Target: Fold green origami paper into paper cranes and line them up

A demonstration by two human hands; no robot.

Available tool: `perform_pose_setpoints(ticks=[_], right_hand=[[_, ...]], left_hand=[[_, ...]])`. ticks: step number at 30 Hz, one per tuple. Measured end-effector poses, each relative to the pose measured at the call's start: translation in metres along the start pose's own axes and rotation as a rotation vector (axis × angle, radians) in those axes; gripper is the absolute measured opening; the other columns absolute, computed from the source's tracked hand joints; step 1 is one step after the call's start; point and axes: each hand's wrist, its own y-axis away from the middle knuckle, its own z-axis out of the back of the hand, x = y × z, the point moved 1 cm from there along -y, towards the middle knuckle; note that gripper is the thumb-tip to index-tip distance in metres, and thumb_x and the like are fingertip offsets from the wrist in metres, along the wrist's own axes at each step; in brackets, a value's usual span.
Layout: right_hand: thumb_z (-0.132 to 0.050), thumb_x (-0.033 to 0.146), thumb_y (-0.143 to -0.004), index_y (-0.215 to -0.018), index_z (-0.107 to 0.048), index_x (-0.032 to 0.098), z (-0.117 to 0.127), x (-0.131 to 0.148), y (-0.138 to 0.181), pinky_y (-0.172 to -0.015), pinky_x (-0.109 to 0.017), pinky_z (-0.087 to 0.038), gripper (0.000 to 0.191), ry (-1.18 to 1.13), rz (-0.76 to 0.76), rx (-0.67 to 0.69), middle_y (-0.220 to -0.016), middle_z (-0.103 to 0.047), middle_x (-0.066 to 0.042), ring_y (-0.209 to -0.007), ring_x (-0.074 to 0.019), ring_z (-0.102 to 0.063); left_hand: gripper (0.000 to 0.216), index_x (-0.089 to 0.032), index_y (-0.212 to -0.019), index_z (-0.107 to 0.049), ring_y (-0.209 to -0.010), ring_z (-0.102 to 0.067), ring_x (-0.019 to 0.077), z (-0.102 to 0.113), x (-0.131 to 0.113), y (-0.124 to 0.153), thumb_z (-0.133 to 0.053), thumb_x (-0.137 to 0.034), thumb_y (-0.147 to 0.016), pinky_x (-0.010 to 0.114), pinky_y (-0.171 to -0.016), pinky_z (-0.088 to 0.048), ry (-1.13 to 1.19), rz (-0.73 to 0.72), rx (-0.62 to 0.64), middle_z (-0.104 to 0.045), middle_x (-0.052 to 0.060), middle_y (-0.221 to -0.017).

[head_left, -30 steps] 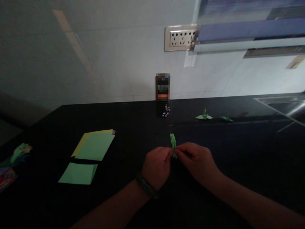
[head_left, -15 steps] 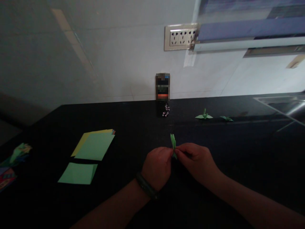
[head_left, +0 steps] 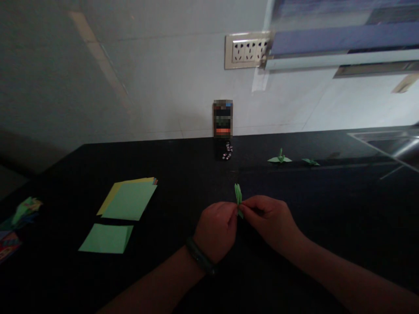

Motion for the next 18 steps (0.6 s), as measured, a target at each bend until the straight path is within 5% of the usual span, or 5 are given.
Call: perform_pose_setpoints(ticks=[18], right_hand=[[-0.055, 0.021, -0.075, -0.070, -0.068, 0.020, 0.0008, 0.0015, -0.0001, -0.054, -0.024, -0.046, 0.014, 0.012, -0.008, -0.012, -0.066, -0.068, -0.001, -0.057, -0.0135, -0.061]], left_hand=[[0.018, -0.016, -0.075, -0.060, -0.068, -0.058, 0.0137, 0.0006, 0.0016, -0.0017, -0.044, -0.013, -0.081, 0.027, -0.063, -0.045, 0.111, 0.069, 0.045, -0.063, 0.002, -0.073]])
